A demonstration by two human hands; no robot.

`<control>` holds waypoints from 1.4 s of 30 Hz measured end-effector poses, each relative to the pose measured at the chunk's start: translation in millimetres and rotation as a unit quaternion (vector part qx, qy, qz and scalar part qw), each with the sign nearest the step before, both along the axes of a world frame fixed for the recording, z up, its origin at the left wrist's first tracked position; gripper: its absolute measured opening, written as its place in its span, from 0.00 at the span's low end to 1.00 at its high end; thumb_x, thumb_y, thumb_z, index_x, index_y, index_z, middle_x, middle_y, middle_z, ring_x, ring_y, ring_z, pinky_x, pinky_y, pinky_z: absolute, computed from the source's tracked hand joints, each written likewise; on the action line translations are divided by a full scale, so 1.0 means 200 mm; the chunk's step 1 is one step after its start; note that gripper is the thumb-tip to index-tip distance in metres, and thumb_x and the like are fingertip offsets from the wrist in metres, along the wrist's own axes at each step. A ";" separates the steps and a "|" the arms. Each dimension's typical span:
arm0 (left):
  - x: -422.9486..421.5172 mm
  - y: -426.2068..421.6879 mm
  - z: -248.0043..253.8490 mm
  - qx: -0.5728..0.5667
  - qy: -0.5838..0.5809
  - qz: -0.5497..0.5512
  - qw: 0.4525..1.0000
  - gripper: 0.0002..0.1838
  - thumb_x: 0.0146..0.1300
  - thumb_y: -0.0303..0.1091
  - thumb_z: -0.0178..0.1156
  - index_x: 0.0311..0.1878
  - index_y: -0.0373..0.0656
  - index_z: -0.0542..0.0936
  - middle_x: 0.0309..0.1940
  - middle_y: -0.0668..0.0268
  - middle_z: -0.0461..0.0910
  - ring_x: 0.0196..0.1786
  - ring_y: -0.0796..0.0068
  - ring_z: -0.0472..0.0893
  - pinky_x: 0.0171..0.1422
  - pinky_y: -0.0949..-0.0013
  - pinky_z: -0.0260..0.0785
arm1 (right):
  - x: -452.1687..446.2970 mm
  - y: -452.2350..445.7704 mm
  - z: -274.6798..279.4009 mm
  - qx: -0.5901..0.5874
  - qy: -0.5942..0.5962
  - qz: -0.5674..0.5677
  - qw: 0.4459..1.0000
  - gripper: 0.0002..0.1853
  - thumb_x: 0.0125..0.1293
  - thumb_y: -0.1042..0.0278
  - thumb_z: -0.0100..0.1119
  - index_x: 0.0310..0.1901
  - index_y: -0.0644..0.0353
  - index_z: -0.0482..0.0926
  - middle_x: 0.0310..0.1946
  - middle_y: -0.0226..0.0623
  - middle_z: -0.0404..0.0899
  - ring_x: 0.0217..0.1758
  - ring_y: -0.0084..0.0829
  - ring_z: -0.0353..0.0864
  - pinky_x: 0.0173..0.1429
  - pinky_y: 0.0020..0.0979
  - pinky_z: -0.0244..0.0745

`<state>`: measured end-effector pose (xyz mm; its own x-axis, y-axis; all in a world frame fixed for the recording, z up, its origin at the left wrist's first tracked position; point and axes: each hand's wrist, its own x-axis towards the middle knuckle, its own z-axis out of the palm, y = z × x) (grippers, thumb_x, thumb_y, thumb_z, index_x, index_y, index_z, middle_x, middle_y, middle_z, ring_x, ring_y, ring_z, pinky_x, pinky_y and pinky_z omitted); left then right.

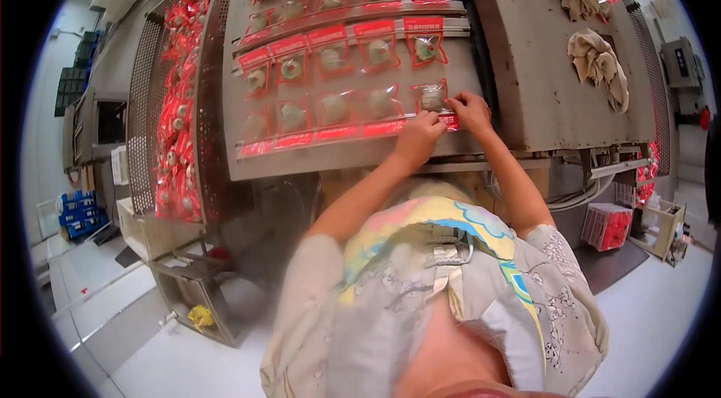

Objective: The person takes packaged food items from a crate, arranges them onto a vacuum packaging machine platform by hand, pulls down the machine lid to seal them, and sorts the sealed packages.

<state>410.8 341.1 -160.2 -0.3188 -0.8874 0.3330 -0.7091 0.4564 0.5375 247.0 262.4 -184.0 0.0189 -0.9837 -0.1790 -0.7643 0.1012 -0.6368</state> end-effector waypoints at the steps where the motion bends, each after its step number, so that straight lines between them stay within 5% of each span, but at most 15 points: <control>1: 0.00 0.01 0.00 0.006 0.006 0.005 1.000 0.07 0.50 0.26 0.58 0.34 0.44 0.77 0.32 0.65 0.74 0.40 0.62 0.76 0.39 0.61 0.71 | -0.01 0.01 -0.04 -0.037 -0.025 -0.011 0.999 0.13 0.61 0.57 0.61 0.37 0.59 0.82 0.32 0.41 0.83 0.36 0.38 0.82 0.41 0.37 0.73; 5: 0.07 0.06 0.15 -0.004 0.061 0.027 0.998 0.11 0.48 0.25 0.61 0.37 0.44 0.78 0.34 0.62 0.75 0.42 0.59 0.75 0.44 0.59 0.70 | 0.02 0.15 0.14 -0.286 -0.034 0.083 0.954 0.11 0.56 0.63 0.66 0.37 0.57 0.80 0.36 0.39 0.78 0.42 0.43 0.76 0.48 0.39 0.69; 10: 0.27 0.12 0.10 -0.020 0.003 0.120 0.993 0.13 0.47 0.26 0.64 0.40 0.45 0.79 0.36 0.62 0.76 0.43 0.58 0.75 0.46 0.60 0.69 | 0.07 0.25 0.27 -0.227 -0.038 0.301 0.925 0.14 0.45 0.66 0.72 0.34 0.58 0.78 0.36 0.37 0.74 0.43 0.42 0.74 0.47 0.40 0.68; 13: 0.34 0.13 0.04 0.031 -0.072 0.066 0.995 0.15 0.47 0.30 0.67 0.42 0.45 0.80 0.38 0.61 0.77 0.44 0.58 0.75 0.47 0.61 0.69 | 0.05 0.24 0.21 -0.213 -0.041 0.279 0.935 0.13 0.46 0.67 0.71 0.32 0.58 0.78 0.33 0.37 0.75 0.41 0.41 0.74 0.45 0.40 0.70; 16: 0.35 0.09 0.16 0.059 0.016 0.060 0.996 0.17 0.48 0.34 0.68 0.43 0.44 0.80 0.39 0.60 0.78 0.45 0.58 0.76 0.49 0.59 0.70 | 0.03 0.22 0.24 -0.138 -0.107 0.290 0.941 0.11 0.50 0.68 0.70 0.31 0.60 0.78 0.30 0.37 0.74 0.36 0.39 0.76 0.41 0.38 0.71; 19: 0.41 -0.10 0.17 -0.009 0.026 0.160 0.987 0.21 0.49 0.36 0.69 0.48 0.44 0.78 0.44 0.58 0.77 0.49 0.57 0.75 0.53 0.58 0.69 | 0.07 0.20 0.25 -0.094 -0.136 0.228 0.959 0.09 0.53 0.68 0.68 0.31 0.61 0.78 0.28 0.37 0.74 0.31 0.36 0.76 0.36 0.36 0.72; 30: 0.56 -0.57 -0.01 -0.002 -0.065 0.143 0.988 0.30 0.48 0.32 0.69 0.57 0.45 0.72 0.57 0.56 0.71 0.60 0.54 0.70 0.64 0.55 0.64 | 0.17 0.31 0.30 -0.058 -0.139 0.187 0.971 0.07 0.57 0.70 0.65 0.32 0.63 0.78 0.31 0.37 0.76 0.33 0.33 0.77 0.37 0.31 0.74; 39: 0.93 -0.71 0.06 -0.181 -0.107 0.299 0.931 0.23 0.55 0.28 0.58 0.56 0.43 0.74 0.52 0.52 0.74 0.59 0.51 0.70 0.64 0.54 0.62 | 0.25 0.35 0.36 -0.038 -0.150 0.150 0.976 0.06 0.58 0.71 0.64 0.33 0.64 0.78 0.32 0.36 0.75 0.33 0.33 0.77 0.37 0.30 0.73; 42: 1.08 -0.82 -0.04 -0.096 -0.114 0.279 0.949 0.17 0.53 0.25 0.56 0.49 0.42 0.78 0.44 0.53 0.77 0.51 0.51 0.74 0.57 0.53 0.66 | 0.29 0.39 0.36 -0.045 -0.142 0.148 0.978 0.06 0.58 0.72 0.64 0.33 0.64 0.78 0.32 0.36 0.76 0.33 0.33 0.77 0.37 0.30 0.73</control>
<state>626.9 177.6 -167.7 0.1007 -0.8685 0.4853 -0.9567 0.0493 0.2868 304.6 340.4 -111.5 0.3421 -0.9389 -0.0387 -0.5419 -0.1635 -0.8244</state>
